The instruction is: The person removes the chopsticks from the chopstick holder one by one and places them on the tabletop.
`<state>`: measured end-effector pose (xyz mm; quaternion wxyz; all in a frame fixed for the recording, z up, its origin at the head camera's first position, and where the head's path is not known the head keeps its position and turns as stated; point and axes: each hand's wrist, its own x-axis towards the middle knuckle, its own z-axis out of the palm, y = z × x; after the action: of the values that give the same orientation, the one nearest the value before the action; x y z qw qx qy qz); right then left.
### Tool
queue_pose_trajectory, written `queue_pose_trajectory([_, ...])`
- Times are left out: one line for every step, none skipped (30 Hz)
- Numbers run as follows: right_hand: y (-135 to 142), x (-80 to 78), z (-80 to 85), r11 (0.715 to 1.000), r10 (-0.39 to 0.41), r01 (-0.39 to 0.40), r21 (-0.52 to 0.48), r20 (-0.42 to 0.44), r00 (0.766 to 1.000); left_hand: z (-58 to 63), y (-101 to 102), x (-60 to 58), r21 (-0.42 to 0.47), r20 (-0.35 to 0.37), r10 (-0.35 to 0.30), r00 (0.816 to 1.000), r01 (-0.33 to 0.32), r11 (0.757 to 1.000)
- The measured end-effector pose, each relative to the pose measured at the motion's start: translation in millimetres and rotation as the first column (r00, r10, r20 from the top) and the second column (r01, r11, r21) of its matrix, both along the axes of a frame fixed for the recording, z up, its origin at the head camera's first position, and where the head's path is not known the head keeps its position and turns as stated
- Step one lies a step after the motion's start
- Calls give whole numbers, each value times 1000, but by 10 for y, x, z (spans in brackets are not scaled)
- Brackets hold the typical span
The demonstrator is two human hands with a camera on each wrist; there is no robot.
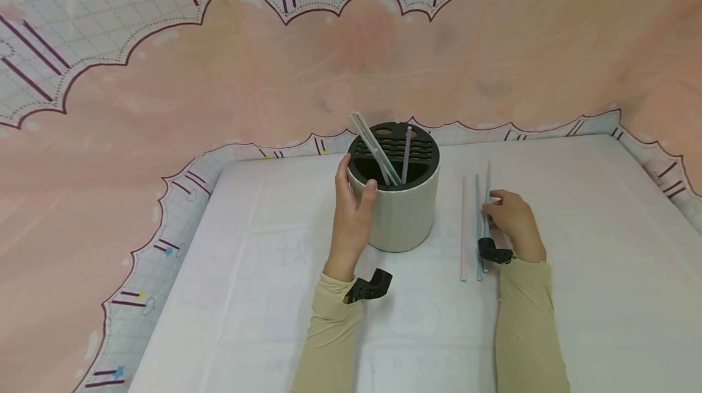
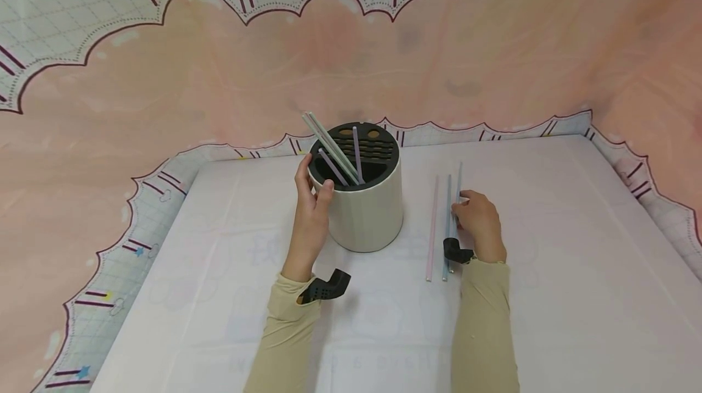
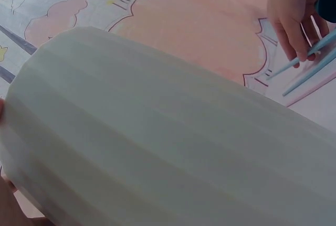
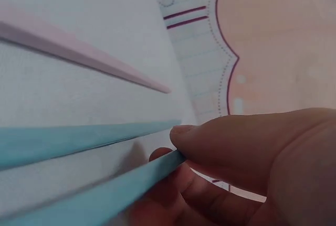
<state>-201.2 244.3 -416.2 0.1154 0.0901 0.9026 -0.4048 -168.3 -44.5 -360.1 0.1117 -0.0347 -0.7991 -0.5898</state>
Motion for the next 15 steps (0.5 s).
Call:
queue_pose_trajectory([-4,5,-5,1000,2,-2,16,-6,1000,-1,0,2,-2,-1,1,1000,-1,1000])
queue_pose_trajectory([-9,9,-9,1000,4,-4,30,-9,1000,-2,0,3,-3,-2,0,1000,0,1000])
queue_pose_trajectory([-14,14,-11,999,8,-7,45,-15,1000,-5,0,4,-4,-4,0,1000,0,1000])
queue_pose_trajectory([-18,17,-17,998,10,-9,59,-22,1000,-7,-1,6,-4,-6,-1,1000,1,1000])
queue_pose_trajectory([-20,19,-27,997,10,-8,73,-29,1000,-9,0,7,-5,-7,-1,1000,1,1000])
queue_pose_trajectory([-22,18,-38,996,9,-6,84,-38,999,-10,0,8,-4,-8,-1,1000,1,1000])
queue_pose_trajectory([-23,15,-53,995,6,-2,100,-49,999,-11,0,8,-2,-9,-1,1000,1,1000])
queue_pose_trajectory([-26,13,-64,994,-1,7,105,-57,998,-13,0,8,-1,-9,-2,1000,2,1000])
queue_pose_trajectory([-30,13,-75,993,-5,14,119,-70,998,-14,-1,9,0,-10,-1,1000,1,1000])
queue_pose_trajectory([-33,12,-86,991,-12,23,130,-82,997,-14,-1,11,0,-10,-1,1000,1,1000])
queue_pose_trajectory([-39,13,-92,990,-18,31,140,-93,995,-15,-2,12,0,-11,-1,1000,1,1000])
queue_pose_trajectory([-46,16,-95,989,-26,41,142,-103,994,-17,-3,12,0,-12,-2,1000,2,1000])
queue_pose_trajectory([-53,20,-97,988,-33,49,144,-112,993,-18,-4,12,-1,-13,-2,1000,2,1000])
queue_pose_trajectory([-58,22,-101,989,-38,54,141,-117,992,-20,-5,14,-3,-14,-1,1000,1,1000])
queue_pose_trajectory([-64,26,-103,989,-40,57,140,-123,992,-22,-5,15,-4,-14,-1,1000,1,1000])
